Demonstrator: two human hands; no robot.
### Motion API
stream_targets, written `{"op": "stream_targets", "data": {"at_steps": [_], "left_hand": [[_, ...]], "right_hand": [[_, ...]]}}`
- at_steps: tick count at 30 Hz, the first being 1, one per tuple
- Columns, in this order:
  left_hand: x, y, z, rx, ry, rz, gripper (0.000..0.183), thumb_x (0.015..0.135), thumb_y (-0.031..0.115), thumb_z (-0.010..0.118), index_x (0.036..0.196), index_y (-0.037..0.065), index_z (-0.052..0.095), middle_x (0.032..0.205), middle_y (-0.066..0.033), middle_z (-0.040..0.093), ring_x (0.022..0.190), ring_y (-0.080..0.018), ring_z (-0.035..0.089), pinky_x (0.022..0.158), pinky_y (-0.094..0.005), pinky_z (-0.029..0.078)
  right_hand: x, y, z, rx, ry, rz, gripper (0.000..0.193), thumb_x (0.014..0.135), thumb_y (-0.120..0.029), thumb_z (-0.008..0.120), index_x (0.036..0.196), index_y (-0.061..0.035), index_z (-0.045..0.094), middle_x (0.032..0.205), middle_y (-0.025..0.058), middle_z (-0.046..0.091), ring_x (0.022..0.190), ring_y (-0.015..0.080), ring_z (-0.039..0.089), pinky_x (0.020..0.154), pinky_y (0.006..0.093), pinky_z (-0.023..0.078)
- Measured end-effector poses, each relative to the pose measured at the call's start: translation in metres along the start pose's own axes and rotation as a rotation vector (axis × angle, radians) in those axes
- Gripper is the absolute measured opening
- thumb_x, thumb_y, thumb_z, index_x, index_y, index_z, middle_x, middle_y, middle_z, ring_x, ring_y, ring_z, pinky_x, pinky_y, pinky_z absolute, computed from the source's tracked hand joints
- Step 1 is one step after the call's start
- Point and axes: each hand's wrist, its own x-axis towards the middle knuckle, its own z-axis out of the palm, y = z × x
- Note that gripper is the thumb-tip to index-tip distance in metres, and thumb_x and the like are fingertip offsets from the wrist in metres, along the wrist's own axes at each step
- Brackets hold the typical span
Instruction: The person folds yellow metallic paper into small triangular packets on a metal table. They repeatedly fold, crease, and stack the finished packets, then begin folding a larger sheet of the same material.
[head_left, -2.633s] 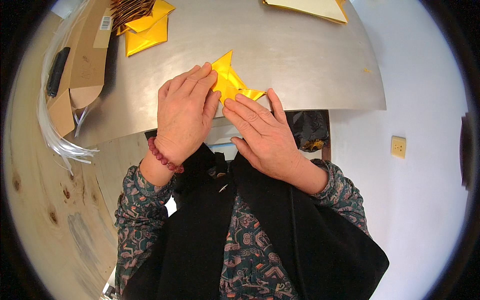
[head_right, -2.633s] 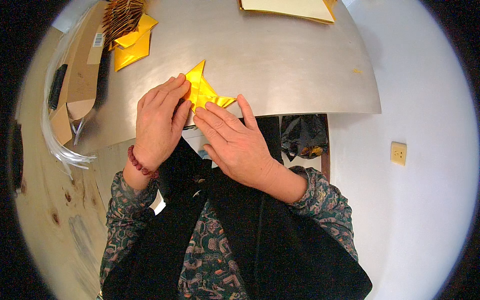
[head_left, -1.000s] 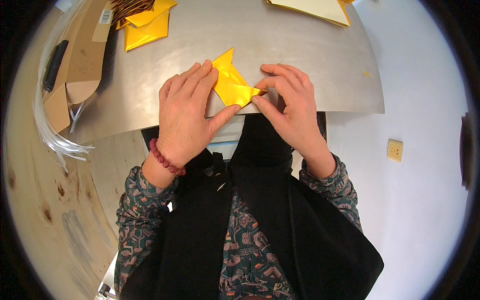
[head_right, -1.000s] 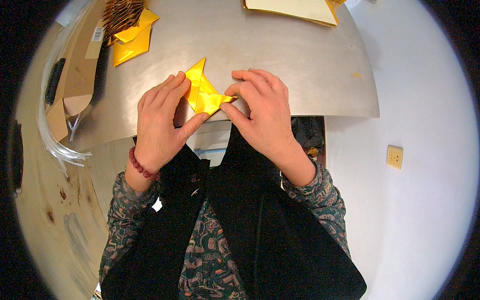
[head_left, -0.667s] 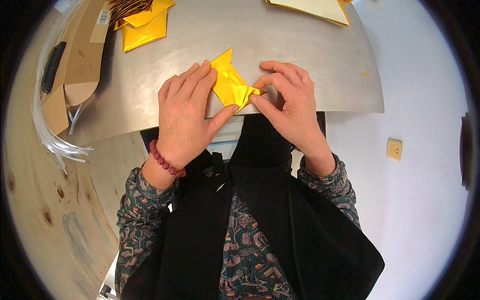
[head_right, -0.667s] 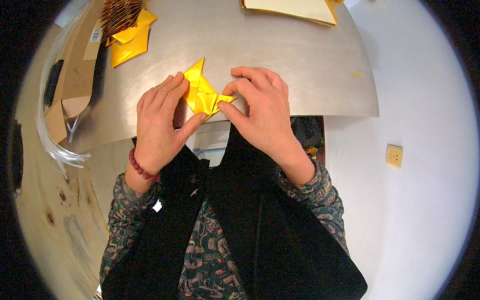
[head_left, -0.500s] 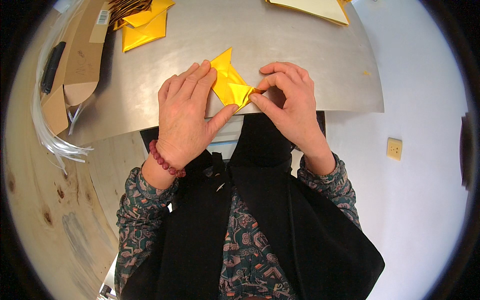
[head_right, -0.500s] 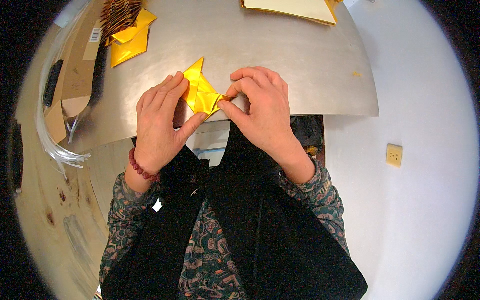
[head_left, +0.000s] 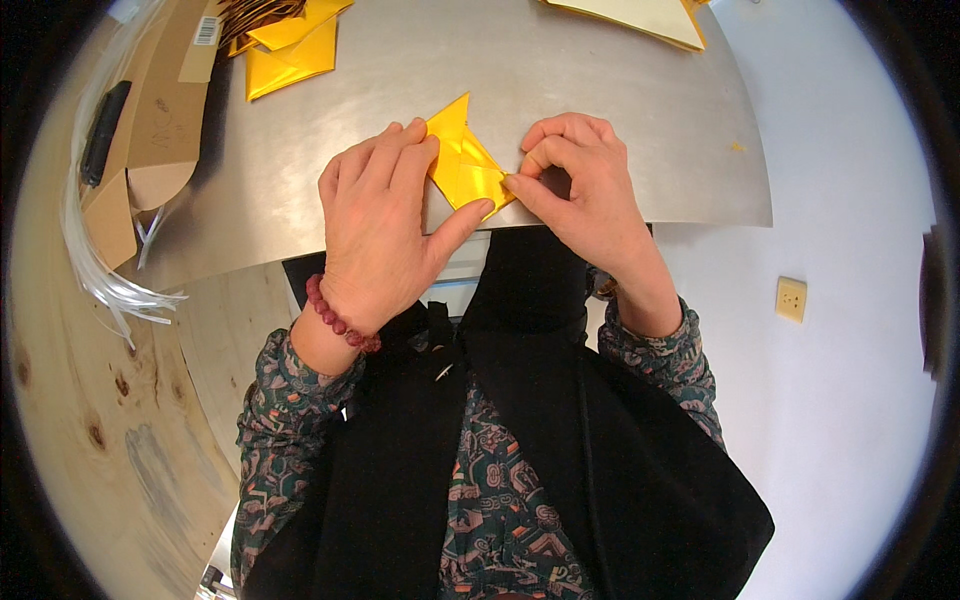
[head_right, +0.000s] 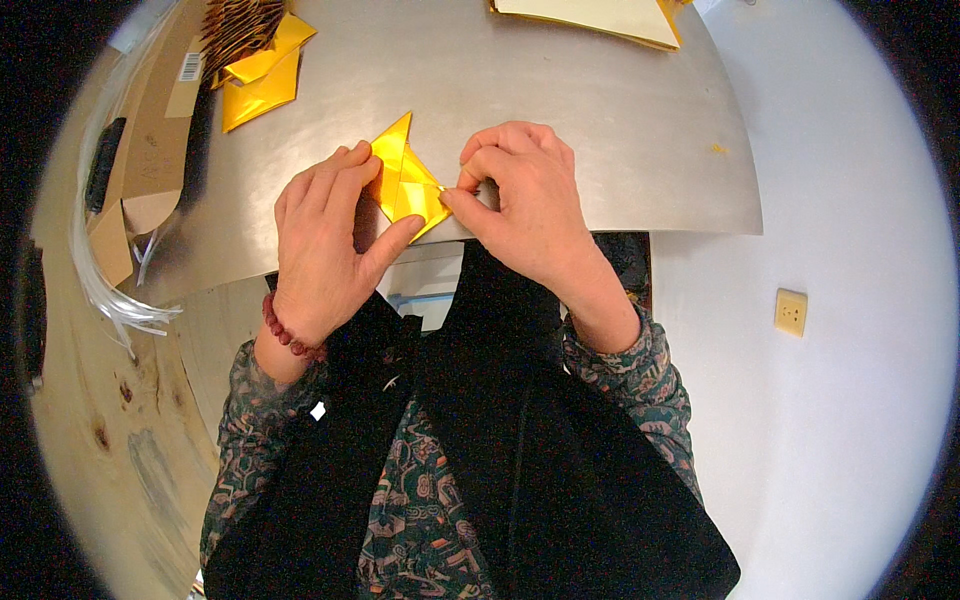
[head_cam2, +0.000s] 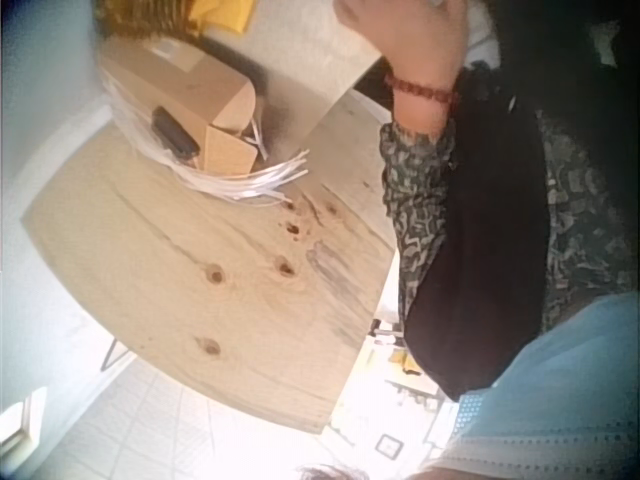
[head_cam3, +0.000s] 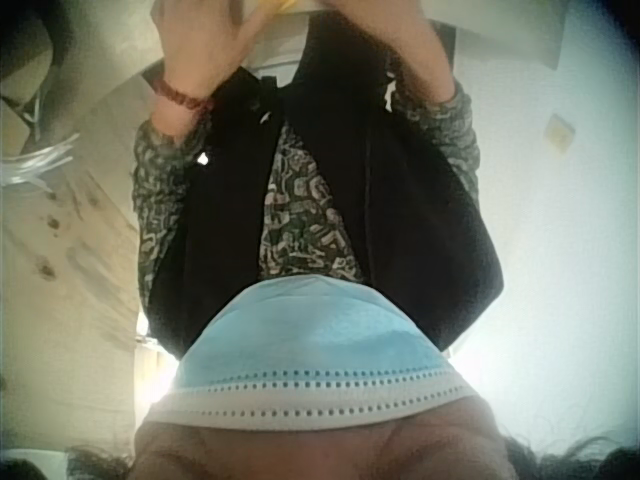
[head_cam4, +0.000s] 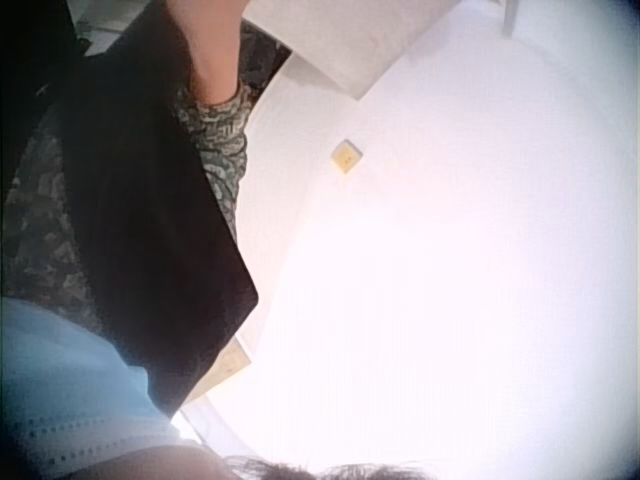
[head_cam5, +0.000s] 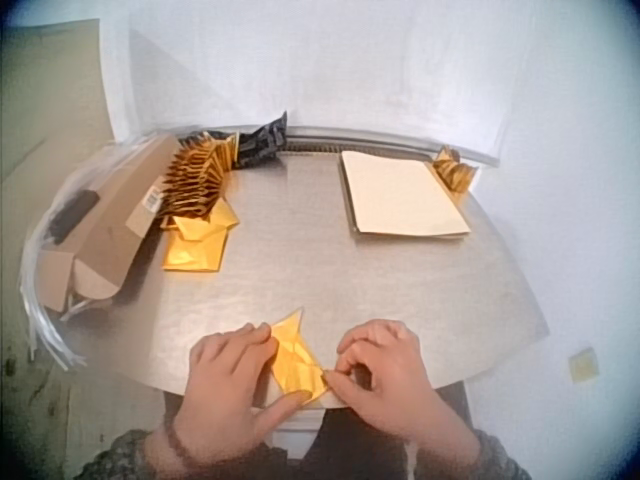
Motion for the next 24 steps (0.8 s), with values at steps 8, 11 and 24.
{"op": "stream_targets", "data": {"at_steps": [8, 11, 24], "left_hand": [[0.001, 0.003, 0.002, 0.041, -0.001, -0.017, 0.065, 0.087, 0.05, 0.085, 0.13, 0.005, 0.066, 0.141, -0.0127, 0.064, 0.128, -0.0331, 0.057, 0.111, -0.0488, 0.039], [0.001, 0.002, 0.004, 0.051, -0.005, -0.018, 0.065, 0.087, 0.05, 0.085, 0.13, 0.004, 0.066, 0.141, -0.0126, 0.064, 0.129, -0.0335, 0.057, 0.111, -0.0492, 0.038], [-0.003, -0.002, 0.006, 0.026, 0.005, -0.02, 0.067, 0.086, 0.042, 0.087, 0.135, 0.004, 0.063, 0.146, -0.0141, 0.061, 0.134, -0.0359, 0.055, 0.115, -0.0514, 0.036]], "right_hand": [[0.0, 0.0, -0.001, 0.023, -0.036, 0.051, 0.019, 0.085, -0.021, 0.083, 0.079, -0.0081, 0.07, 0.109, 0.0048, 0.074, 0.115, 0.0314, 0.063, 0.106, 0.0472, 0.041], [0.001, 0.001, 0.0, 0.035, -0.042, 0.053, 0.02, 0.085, -0.021, 0.083, 0.078, -0.0081, 0.07, 0.109, 0.0049, 0.074, 0.115, 0.0315, 0.063, 0.105, 0.0472, 0.042], [-0.009, -0.011, -0.006, -0.002, 0.0, 0.012, 0.033, 0.082, -0.023, 0.089, 0.107, -0.0096, 0.073, 0.132, 0.0072, 0.069, 0.128, 0.0305, 0.059, 0.108, 0.0432, 0.046]]}}
